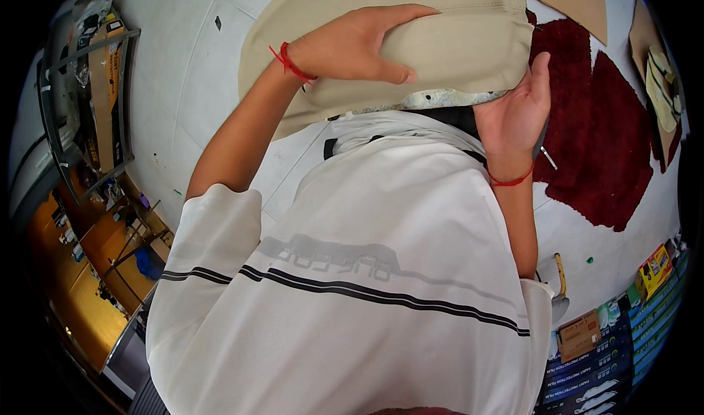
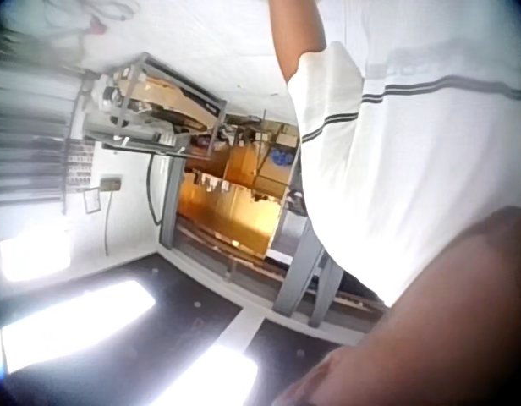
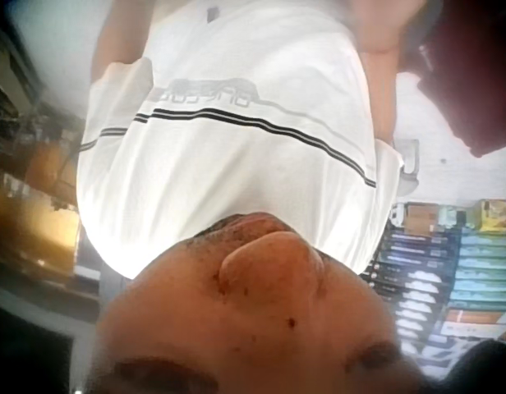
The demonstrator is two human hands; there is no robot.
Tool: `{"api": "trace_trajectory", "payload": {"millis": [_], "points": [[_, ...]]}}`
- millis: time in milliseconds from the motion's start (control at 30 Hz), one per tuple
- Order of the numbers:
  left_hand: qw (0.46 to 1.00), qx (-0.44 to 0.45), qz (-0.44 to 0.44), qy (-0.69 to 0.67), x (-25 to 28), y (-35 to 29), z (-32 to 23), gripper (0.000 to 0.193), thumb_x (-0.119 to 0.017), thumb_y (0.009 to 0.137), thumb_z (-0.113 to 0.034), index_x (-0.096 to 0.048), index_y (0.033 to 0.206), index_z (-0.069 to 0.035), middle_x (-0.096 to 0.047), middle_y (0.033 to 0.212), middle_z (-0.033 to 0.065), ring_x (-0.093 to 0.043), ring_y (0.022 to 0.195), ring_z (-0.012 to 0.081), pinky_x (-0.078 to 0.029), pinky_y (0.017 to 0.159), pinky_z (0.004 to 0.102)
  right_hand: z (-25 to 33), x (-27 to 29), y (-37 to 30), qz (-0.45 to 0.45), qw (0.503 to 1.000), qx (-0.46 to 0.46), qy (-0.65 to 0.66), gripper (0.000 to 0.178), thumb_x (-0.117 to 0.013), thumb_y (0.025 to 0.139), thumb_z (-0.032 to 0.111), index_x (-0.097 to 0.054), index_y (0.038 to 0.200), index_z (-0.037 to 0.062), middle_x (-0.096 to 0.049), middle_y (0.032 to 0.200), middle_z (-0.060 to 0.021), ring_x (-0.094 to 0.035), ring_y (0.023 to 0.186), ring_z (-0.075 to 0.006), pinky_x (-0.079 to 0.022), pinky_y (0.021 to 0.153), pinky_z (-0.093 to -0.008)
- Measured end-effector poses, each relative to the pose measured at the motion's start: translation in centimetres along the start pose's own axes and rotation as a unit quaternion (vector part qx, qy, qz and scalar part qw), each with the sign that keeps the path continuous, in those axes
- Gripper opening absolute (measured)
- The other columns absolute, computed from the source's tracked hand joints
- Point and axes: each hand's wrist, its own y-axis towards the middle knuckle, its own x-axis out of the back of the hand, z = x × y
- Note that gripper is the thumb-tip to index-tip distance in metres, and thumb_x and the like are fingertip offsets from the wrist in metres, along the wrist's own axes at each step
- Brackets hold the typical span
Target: The person sits on the floor and repeatedly presses, bends, and aligns the edges of a beige plastic car part, likely a door panel, to fit it over a red carpet. They turn the part over and continue adjusting its shape by hand.
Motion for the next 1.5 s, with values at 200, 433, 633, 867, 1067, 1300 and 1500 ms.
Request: {"api": "trace_trajectory", "payload": {"millis": [200,433,633,867,1067,1300,1500], "points": [[0.992,0.020,-0.108,0.066,-2.3,0.0,-1.2,0.072,-0.084,0.078,-0.019,-0.056,0.142,-0.002,-0.071,0.122,0.0127,-0.068,0.110,0.0249,-0.052,0.099,0.0359,-0.5,-0.8,-0.2,-0.024,1.000,0.014,0.000,0.059,-0.034,0.113,0.044,-0.045,0.150,0.0002,-0.051,0.152,-0.0124,-0.047,0.141,-0.0286,-0.036,0.119,-0.0467],[0.963,-0.010,-0.195,0.187,-3.9,-0.2,-1.3,0.072,-0.088,0.070,-0.030,-0.062,0.130,-0.002,-0.073,0.111,0.0155,-0.072,0.096,0.0332,-0.057,0.085,0.0389,-0.6,-0.8,-0.9,0.002,1.000,0.024,0.019,0.055,-0.035,0.113,0.041,-0.047,0.147,0.0008,-0.053,0.149,-0.0109,-0.049,0.138,-0.0259,-0.039,0.116,-0.0429],[0.922,-0.030,-0.271,0.274,-7.5,-0.3,-1.7,0.077,-0.092,0.061,-0.044,-0.065,0.121,-0.003,-0.074,0.101,0.0149,-0.072,0.083,0.0331,-0.058,0.071,0.0402,-0.6,0.5,-1.9,-0.026,1.000,0.018,0.002,0.056,-0.034,0.113,0.043,-0.045,0.149,0.0017,-0.051,0.151,-0.0103,-0.048,0.139,-0.0261,-0.038,0.116,-0.0436],[0.933,-0.008,-0.217,0.286,-9.1,1.0,-3.1,0.084,-0.093,0.056,-0.052,-0.065,0.118,-0.003,-0.073,0.103,0.0141,-0.072,0.087,0.0318,-0.058,0.074,0.0403,0.2,3.0,-3.0,-0.069,0.995,0.048,-0.045,0.056,-0.035,0.113,0.043,-0.043,0.151,0.0032,-0.050,0.152,-0.0110,-0.047,0.140,-0.0262,-0.037,0.118,-0.0418],[0.933,-0.116,-0.209,0.268,-10.7,-0.6,-4.4,0.074,-0.088,0.069,-0.041,-0.064,0.127,-0.002,-0.071,0.123,0.0150,-0.069,0.111,0.0338,-0.056,0.091,0.0405,2.5,3.0,-5.4,-0.165,0.961,0.035,-0.221,0.055,-0.044,0.111,0.042,-0.048,0.147,0.0009,-0.054,0.148,-0.0104,-0.051,0.136,-0.0234,-0.040,0.114,-0.0387],[0.970,-0.053,-0.153,0.182,-3.9,-8.9,0.1,0.066,-0.089,0.077,-0.029,-0.066,0.133,-0.002,-0.066,0.138,0.0147,-0.059,0.134,0.0341,-0.050,0.107,0.0417,1.9,3.9,-4.8,-0.184,0.955,0.149,-0.178,0.050,-0.046,0.108,0.037,-0.057,0.139,-0.0013,-0.062,0.140,-0.0110,-0.055,0.131,-0.0232,-0.041,0.111,-0.0371],[0.956,-0.056,-0.194,0.212,-3.7,-12.0,1.5,0.065,-0.086,0.082,-0.032,-0.065,0.136,-0.003,-0.065,0.142,0.0128,-0.059,0.135,0.0319,-0.046,0.112,0.0435,1.5,4.7,-3.1,-0.146,0.963,0.150,-0.167,0.065,-0.039,0.109,0.051,-0.054,0.142,-0.0038,-0.060,0.143,-0.0137,-0.055,0.133,-0.0249,-0.042,0.111,-0.0381]]}}
